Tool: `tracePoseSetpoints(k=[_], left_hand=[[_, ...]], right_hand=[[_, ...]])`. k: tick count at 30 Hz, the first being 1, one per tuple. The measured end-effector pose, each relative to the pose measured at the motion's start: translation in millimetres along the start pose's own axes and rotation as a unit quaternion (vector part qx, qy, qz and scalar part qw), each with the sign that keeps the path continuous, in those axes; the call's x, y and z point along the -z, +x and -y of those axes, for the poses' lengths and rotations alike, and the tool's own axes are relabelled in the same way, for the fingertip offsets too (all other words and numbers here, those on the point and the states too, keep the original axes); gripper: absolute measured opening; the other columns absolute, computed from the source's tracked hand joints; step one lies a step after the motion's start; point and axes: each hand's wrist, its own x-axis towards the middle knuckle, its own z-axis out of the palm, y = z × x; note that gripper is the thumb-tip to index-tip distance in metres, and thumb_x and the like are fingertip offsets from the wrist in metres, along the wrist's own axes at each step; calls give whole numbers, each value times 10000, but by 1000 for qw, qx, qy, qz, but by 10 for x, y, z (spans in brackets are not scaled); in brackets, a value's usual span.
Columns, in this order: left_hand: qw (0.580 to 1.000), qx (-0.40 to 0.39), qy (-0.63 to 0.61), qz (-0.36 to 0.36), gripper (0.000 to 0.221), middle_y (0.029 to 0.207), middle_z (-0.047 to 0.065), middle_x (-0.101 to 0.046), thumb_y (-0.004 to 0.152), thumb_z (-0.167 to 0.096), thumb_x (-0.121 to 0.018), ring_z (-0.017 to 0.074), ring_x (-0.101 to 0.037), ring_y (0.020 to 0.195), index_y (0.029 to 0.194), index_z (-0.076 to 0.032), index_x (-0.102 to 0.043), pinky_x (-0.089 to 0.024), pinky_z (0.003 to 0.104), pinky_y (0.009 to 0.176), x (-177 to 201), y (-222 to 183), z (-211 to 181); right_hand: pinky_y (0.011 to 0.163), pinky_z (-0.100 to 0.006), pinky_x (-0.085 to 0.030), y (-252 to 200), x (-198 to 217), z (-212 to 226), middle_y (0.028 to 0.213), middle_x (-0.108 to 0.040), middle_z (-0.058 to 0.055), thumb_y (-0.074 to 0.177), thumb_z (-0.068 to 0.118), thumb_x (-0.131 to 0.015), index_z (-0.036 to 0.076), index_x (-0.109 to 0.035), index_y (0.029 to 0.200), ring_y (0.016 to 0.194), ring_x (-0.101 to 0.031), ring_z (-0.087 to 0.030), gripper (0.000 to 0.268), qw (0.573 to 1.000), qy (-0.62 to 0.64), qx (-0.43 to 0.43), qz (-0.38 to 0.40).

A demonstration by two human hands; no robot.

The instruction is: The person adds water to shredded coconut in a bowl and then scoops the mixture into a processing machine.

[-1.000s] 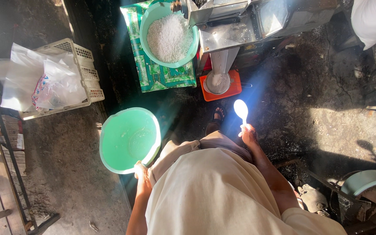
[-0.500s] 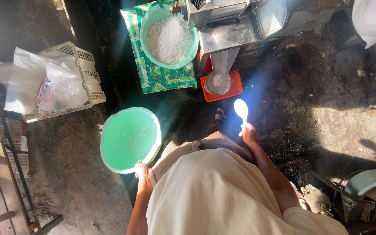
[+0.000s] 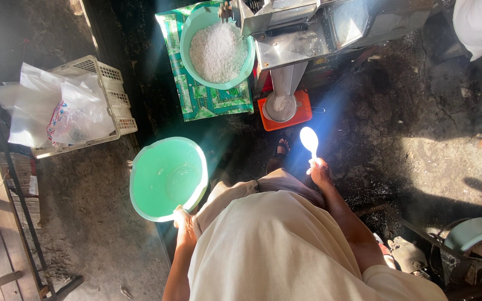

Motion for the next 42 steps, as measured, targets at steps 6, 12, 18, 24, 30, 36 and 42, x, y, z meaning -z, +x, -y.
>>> tracePoseSetpoints(k=[6, 12, 18, 24, 30, 36, 42], left_hand=[[999, 9, -31, -4, 292, 827, 93, -737, 750, -281, -663, 263, -664, 636, 984, -126, -583, -486, 390, 571, -20, -37, -15], [998, -39, -39, -33, 886, 1329, 233, -573, 728, -253, -800, 282, -611, 1223, 1434, 86, -386, -509, 405, 915, -91, -392, 41], [996, -59, -56, -45, 882, 1285, 248, -586, 706, -259, -817, 315, -636, 1166, 1410, 75, -403, -536, 442, 869, -97, -259, 54], [998, -45, -16, -42, 856, 1291, 212, -602, 708, -276, -807, 270, -640, 1162, 1405, 57, -439, -514, 397, 867, -90, -258, 58], [998, -48, -14, -42, 847, 1300, 213, -591, 727, -246, -799, 263, -623, 1180, 1411, 84, -426, -501, 402, 899, -56, -310, 67], [998, -35, -27, -41, 881, 1373, 208, -554, 740, -283, -792, 247, -583, 1257, 1447, 54, -388, -476, 338, 945, -31, -390, -38], [978, -36, 161, 131, 960, 1465, 19, -312, 818, -508, -773, 269, -444, 1364, 1534, -426, -139, -368, 506, 1001, 36, -106, -29]], right_hand=[[787, -455, -474, 9, 11, -17, 781, -761, -74, 946, 407, -372, 52, -630, 946, 855, -692, -340, 439, 1000, -21, 5, 9], [479, -335, -487, 12, -52, -41, 661, -621, -116, 921, 137, -505, 11, -661, 908, 498, -639, -242, 200, 982, 160, 84, -63], [521, -362, -475, 14, -32, -65, 582, -627, -97, 932, 173, -505, 28, -687, 925, 519, -654, -270, 233, 988, 124, 71, -56], [563, -359, -470, 7, -29, -55, 558, -647, -63, 935, 218, -509, 100, -699, 922, 542, -668, -261, 224, 993, 89, 49, -52], [637, -400, -486, -24, -26, -40, 577, -666, -94, 910, 217, -536, 90, -722, 935, 632, -690, -316, 226, 994, 77, 65, -41], [708, -410, -502, 7, -33, -75, 618, -691, -101, 919, 261, -527, 89, -733, 963, 735, -707, -336, 273, 996, 46, 64, -29], [689, -457, -528, 130, 60, -230, 685, -708, -139, 963, 165, -432, 60, -637, 1036, 752, -726, -370, 242, 996, 2, 53, -74]])
